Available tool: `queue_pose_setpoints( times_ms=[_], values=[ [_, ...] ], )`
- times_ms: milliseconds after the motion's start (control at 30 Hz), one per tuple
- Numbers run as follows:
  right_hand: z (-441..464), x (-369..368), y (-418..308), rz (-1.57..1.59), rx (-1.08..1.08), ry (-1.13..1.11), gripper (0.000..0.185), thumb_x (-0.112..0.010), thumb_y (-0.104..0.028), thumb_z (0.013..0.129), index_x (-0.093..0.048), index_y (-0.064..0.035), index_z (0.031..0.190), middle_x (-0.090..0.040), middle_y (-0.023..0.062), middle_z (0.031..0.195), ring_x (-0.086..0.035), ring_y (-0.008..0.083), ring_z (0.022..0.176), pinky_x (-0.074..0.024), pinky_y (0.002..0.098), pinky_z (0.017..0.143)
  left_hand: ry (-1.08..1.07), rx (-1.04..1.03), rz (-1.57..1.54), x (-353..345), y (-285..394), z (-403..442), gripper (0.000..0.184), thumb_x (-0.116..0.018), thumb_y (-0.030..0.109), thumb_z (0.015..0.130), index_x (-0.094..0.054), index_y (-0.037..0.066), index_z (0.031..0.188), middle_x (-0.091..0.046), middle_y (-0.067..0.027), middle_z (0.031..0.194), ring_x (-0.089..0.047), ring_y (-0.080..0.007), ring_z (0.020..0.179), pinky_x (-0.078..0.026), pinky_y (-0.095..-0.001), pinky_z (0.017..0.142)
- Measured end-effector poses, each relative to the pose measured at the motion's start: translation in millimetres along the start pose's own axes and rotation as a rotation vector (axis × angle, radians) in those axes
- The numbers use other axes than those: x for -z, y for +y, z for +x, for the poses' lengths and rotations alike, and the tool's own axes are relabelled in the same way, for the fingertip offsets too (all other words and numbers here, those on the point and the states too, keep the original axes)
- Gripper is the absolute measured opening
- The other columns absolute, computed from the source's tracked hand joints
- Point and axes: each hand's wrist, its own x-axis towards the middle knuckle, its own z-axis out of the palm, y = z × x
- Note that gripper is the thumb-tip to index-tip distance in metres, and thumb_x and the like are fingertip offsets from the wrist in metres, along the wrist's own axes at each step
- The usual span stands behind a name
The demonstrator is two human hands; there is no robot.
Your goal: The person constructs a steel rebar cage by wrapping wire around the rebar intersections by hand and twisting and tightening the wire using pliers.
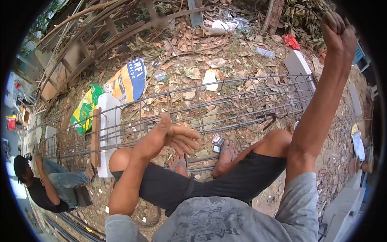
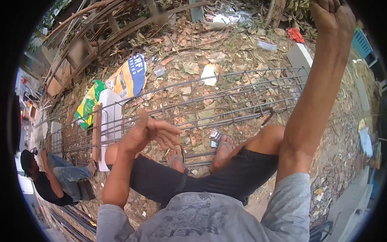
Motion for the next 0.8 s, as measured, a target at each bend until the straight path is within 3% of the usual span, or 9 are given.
queue_pose_setpoints(
  times_ms=[67, 200, 233, 300, 333, 400, 633, 700, 800],
  values=[
    [-6, -11, 4, -0.044, -0.052, -0.034, 0.032, -0.041, -0.006, 0.103, -0.040, -0.0099, 0.072, -0.022, -0.0024, 0.058, -0.020, 0.0109, 0.051, -0.0227, 0.0291, 0.050, -0.358, 0.161, -0.241, -43, -23, 65, 0.117, -0.015, 0.090, 0.088, -0.055, -0.006, 0.140, -0.072, -0.0233, 0.116, -0.072, -0.0287, 0.105, -0.058, -0.0401, 0.091],
    [-55, -55, 33, -0.177, -0.165, -0.062, 0.025, -0.037, -0.008, 0.109, -0.057, 0.0056, 0.106, -0.024, -0.0023, 0.060, -0.021, 0.0099, 0.051, -0.0251, 0.0270, 0.048, -0.038, -0.213, -1.112, -77, 29, 130, 0.088, -0.032, 0.076, 0.098, -0.059, -0.002, 0.132, -0.069, -0.0228, 0.120, -0.067, -0.0305, 0.117, -0.055, -0.0486, 0.099],
    [-71, -49, 25, -0.365, -0.002, -0.013, 0.036, -0.035, -0.011, 0.111, -0.045, 0.0114, 0.138, -0.026, -0.0026, 0.063, -0.022, 0.0080, 0.052, -0.0249, 0.0245, 0.045, 0.143, -0.305, -1.230, -65, 43, 143, 0.074, -0.039, 0.068, 0.102, -0.062, 0.000, 0.125, -0.069, -0.0215, 0.119, -0.066, -0.0308, 0.119, -0.055, -0.0502, 0.100],
    [-98, -52, 7, -0.556, 0.016, 0.117, 0.026, -0.041, -0.012, 0.108, -0.054, 0.0042, 0.124, -0.025, -0.0041, 0.061, -0.021, 0.0065, 0.051, -0.0215, 0.0237, 0.044, 0.120, -0.453, -1.370, -2, 37, 149, 0.040, -0.043, 0.040, 0.111, -0.062, 0.005, 0.106, -0.073, -0.0095, 0.104, -0.071, -0.0244, 0.105, -0.059, -0.0442, 0.094],
    [-109, -50, -1, -0.640, 0.023, 0.177, 0.023, -0.044, -0.013, 0.106, -0.059, 0.0006, 0.117, -0.024, -0.0049, 0.060, -0.021, 0.0058, 0.050, -0.0198, 0.0233, 0.043, 0.199, -0.521, -1.247, 18, 48, 138, 0.035, -0.041, 0.035, 0.112, -0.061, 0.009, 0.101, -0.068, -0.0015, 0.085, -0.069, -0.0176, 0.084, -0.059, -0.0387, 0.082],
    [-130, -36, -8, -0.945, 0.142, 0.335, 0.041, -0.039, -0.018, 0.113, -0.044, 0.0049, 0.146, -0.024, -0.0060, 0.065, -0.023, 0.0039, 0.052, -0.0219, 0.0205, 0.041, 0.414, -0.489, -1.212, 28, 85, 110, 0.032, -0.040, 0.033, 0.113, -0.059, 0.012, 0.096, -0.045, 0.0035, 0.066, -0.047, -0.0120, 0.059, -0.047, -0.0284, 0.062],
    [-187, 28, 106, -1.411, -0.119, 0.635, 0.028, -0.046, -0.022, 0.110, -0.065, -0.0068, 0.125, -0.035, -0.0110, 0.063, -0.026, -0.0011, 0.054, -0.0245, 0.0209, 0.048, 0.853, -0.468, -0.618, 90, 58, 91, 0.032, -0.052, 0.042, 0.108, -0.058, 0.010, 0.107, -0.037, 0.0047, 0.064, -0.032, -0.0069, 0.050, -0.032, -0.0243, 0.047],
    [-223, 40, 157, -1.651, -0.191, 0.466, 0.025, -0.048, -0.018, 0.109, -0.064, -0.0049, 0.123, -0.057, 0.0026, 0.068, -0.049, 0.0128, 0.057, -0.0416, 0.0306, 0.057, 0.851, -0.335, -0.552, 89, 31, 94, 0.033, -0.054, 0.043, 0.107, -0.058, 0.011, 0.114, -0.036, 0.0054, 0.065, -0.030, -0.0059, 0.048, -0.026, -0.0224, 0.043],
    [-273, 42, 233, -1.751, -0.283, 0.257, 0.023, -0.050, -0.012, 0.105, -0.059, -0.0051, 0.125, -0.066, 0.0216, 0.070, -0.063, 0.0369, 0.054, -0.0508, 0.0461, 0.057, 0.720, -0.101, -0.498, 59, -15, 103, 0.038, -0.052, 0.039, 0.109, -0.056, 0.006, 0.125, -0.059, -0.0003, 0.077, -0.057, -0.0101, 0.060, -0.050, -0.0261, 0.056]
  ],
)
